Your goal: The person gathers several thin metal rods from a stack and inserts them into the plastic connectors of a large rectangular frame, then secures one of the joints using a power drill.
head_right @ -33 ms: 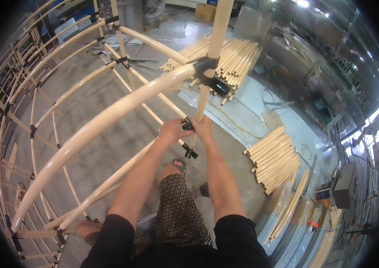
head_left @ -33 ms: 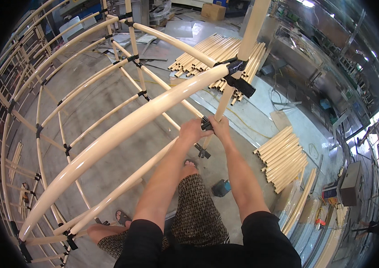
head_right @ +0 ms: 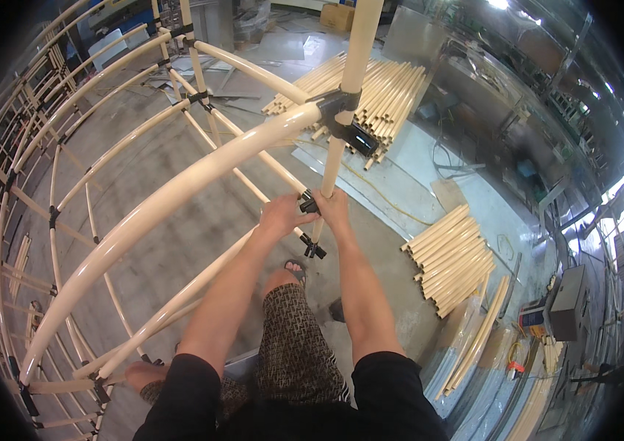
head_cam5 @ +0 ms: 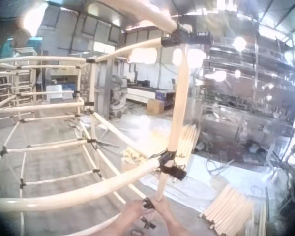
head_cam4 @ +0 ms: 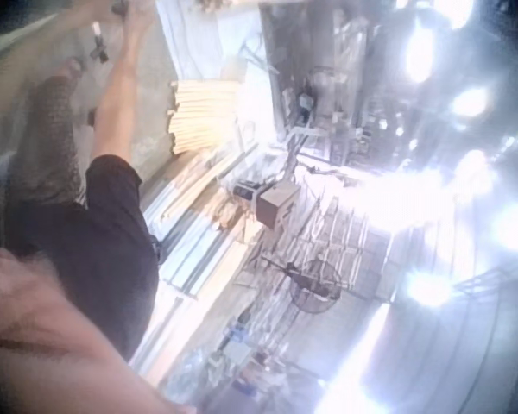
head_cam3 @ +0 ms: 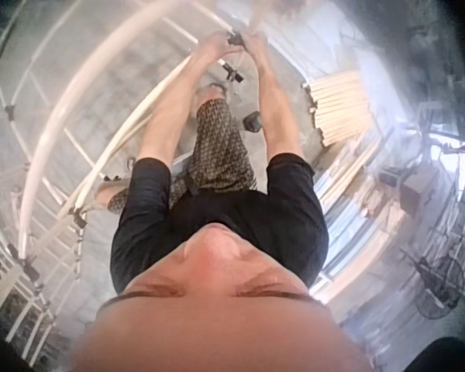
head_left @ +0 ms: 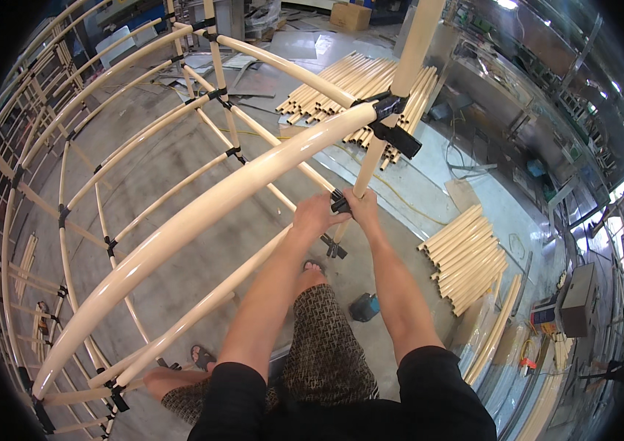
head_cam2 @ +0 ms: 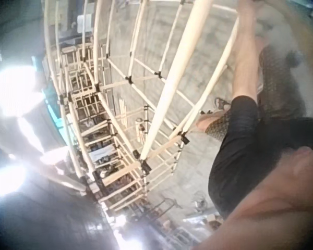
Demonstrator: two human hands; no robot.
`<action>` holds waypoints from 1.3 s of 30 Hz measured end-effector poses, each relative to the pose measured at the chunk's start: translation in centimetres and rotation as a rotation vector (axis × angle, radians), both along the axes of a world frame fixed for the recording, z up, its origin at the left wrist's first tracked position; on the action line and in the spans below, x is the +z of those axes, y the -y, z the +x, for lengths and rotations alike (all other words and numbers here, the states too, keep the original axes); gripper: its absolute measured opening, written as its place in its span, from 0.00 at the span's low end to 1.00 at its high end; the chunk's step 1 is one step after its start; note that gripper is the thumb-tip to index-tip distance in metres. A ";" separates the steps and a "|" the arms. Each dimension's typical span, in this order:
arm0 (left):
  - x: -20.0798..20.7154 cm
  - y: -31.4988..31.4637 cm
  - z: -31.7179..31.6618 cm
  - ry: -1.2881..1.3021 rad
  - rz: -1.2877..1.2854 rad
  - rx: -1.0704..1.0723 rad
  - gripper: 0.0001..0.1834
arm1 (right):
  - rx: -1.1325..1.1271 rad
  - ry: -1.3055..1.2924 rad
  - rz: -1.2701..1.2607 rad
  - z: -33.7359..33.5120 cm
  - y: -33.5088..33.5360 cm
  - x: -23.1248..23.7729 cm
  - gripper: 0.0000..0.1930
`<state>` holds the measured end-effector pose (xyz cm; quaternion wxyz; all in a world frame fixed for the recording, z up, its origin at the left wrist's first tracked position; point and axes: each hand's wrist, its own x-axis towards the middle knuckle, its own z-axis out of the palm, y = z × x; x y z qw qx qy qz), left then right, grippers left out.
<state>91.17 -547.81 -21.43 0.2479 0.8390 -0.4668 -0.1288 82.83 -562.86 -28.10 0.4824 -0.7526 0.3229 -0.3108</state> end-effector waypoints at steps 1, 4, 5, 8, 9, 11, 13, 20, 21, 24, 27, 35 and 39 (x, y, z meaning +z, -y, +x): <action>0.4 -0.1 -0.2 0.012 0.020 0.006 0.39 | 0.009 -0.014 -0.012 -0.1 -0.1 0.3 0.16; 1.6 0.2 -0.5 0.051 0.053 0.020 0.38 | 0.003 0.022 -0.017 -0.2 0.0 0.1 0.17; 1.9 0.5 -0.8 0.065 0.052 0.019 0.38 | 0.009 0.014 -0.015 -0.3 0.3 0.2 0.17; 1.8 0.2 -1.3 0.055 0.047 0.021 0.37 | 0.037 0.009 0.045 -0.7 -0.1 1.1 0.16; 1.8 0.2 -1.4 0.042 0.040 0.021 0.37 | 0.049 0.010 0.093 -0.6 -0.4 1.5 0.16; 1.1 0.3 -1.8 0.007 0.028 0.055 0.36 | 0.059 0.019 0.127 -0.5 -1.0 2.2 0.15; 1.2 0.4 -2.1 -0.021 0.020 0.083 0.35 | 0.054 0.031 0.102 -0.4 -1.1 2.1 0.16; 1.2 0.6 -2.0 -0.043 0.087 0.042 0.31 | 0.018 0.022 0.063 -0.4 -0.6 1.2 0.16; 1.1 0.4 -1.8 -0.029 0.098 0.036 0.31 | 0.005 0.022 0.059 -0.2 -1.0 1.5 0.16; 0.7 0.4 -2.4 0.014 0.027 0.054 0.30 | 0.007 0.041 0.096 -0.4 -1.3 2.1 0.16; 0.5 0.2 -2.5 0.028 0.031 0.061 0.29 | 0.030 0.013 0.110 -0.4 -1.1 1.9 0.16; 0.5 1.3 -2.9 -0.058 0.026 0.065 0.29 | 0.025 0.011 0.029 -0.5 0.8 0.5 0.18; 0.6 0.1 -1.6 -0.054 0.040 0.067 0.30 | 0.051 -0.034 0.081 0.4 -0.5 1.1 0.16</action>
